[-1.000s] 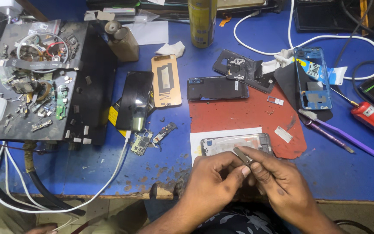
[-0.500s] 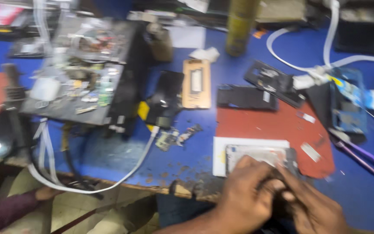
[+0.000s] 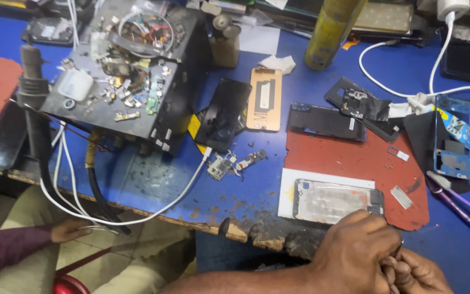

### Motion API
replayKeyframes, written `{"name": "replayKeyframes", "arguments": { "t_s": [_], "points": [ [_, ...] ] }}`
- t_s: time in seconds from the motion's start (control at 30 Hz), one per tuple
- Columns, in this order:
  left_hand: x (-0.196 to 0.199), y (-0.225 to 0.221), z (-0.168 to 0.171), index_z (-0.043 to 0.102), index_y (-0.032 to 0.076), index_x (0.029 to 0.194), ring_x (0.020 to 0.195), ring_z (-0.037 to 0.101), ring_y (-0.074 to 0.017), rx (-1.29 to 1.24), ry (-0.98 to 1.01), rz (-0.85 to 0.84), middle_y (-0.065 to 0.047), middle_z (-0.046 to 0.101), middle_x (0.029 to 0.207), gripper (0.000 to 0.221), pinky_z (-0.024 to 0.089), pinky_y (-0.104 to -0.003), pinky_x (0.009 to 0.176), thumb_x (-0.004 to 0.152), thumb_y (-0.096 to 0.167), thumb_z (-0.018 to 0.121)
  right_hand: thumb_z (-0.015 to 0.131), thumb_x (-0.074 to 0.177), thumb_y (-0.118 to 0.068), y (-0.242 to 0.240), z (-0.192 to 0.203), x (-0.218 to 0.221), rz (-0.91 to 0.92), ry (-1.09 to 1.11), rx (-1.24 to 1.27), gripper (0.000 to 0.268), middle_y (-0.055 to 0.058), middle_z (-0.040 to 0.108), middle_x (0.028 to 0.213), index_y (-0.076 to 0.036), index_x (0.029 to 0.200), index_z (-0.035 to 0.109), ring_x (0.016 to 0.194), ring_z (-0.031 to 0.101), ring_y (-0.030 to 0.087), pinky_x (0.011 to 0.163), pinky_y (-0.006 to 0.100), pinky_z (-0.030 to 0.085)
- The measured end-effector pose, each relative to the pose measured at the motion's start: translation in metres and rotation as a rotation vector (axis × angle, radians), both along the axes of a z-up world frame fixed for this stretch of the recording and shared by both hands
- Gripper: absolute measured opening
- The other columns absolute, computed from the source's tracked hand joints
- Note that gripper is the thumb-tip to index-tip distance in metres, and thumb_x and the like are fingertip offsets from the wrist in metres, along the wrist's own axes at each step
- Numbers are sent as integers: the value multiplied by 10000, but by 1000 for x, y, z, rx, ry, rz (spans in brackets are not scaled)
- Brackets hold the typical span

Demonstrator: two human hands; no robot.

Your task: The person disassembles a smartphone, removes the battery, and cleans the internal frame with a brush. They then reassemble the phone and wipe the screen surface.

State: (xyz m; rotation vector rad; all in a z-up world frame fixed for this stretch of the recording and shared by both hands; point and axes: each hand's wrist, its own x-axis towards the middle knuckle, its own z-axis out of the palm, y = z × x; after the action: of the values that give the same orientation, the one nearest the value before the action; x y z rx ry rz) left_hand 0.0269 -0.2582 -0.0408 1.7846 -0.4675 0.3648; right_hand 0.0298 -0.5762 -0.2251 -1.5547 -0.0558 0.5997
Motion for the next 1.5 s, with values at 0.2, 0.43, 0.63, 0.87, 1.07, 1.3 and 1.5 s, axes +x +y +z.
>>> {"name": "replayKeyframes", "arguments": {
  "t_s": [0.2,0.43,0.63,0.87,1.07,1.3,1.5],
  "points": [
    [-5,14,10,612,34,879,809,554,-274,-71,74,-104,-85,564,855,73,480,-364,782,884,-15,665,545,1100,-174,-54,32,12,-151,-85,-114,254,137,620,745,53,1025,630,617,536,180,510,297,457],
    [-20,54,9,687,29,995,876,680,-234,-164,150,-150,-85,666,939,65,551,-322,779,975,9,746,430,1127,173,-38,62,50,-324,-963,-860,273,204,605,1187,66,1321,589,1058,606,251,1022,276,545],
    [-34,65,2,701,11,1041,888,719,-214,-207,255,-92,-112,718,1004,104,584,-311,765,961,-9,764,705,902,-37,101,147,-8,-97,-841,-566,280,128,726,1052,-8,1180,702,948,739,190,846,291,581],
    [-34,87,1,705,7,1018,854,748,-214,-174,191,61,-110,742,977,122,602,-308,728,932,-17,787,797,771,-36,194,207,12,208,-667,-342,353,78,782,946,-8,1122,764,879,741,161,721,246,625],
    [-7,132,12,557,41,1317,1257,617,-340,279,109,133,-139,648,1288,535,476,-478,1072,866,128,831,773,777,14,206,219,32,50,-657,-510,292,89,738,974,-51,1061,786,837,713,147,681,250,578],
    [23,132,18,363,61,1516,1485,418,-352,420,210,17,-138,521,1483,843,182,-603,1264,820,184,823,754,813,23,243,220,45,72,-797,-553,273,71,735,949,-19,1082,758,839,715,159,782,295,545],
    [27,129,13,320,65,1549,1487,433,-341,413,220,10,-98,478,1561,902,191,-600,1272,804,161,819,778,783,5,258,218,49,55,-891,-672,199,72,710,902,-39,976,758,810,677,207,773,351,516]
  ]
}}
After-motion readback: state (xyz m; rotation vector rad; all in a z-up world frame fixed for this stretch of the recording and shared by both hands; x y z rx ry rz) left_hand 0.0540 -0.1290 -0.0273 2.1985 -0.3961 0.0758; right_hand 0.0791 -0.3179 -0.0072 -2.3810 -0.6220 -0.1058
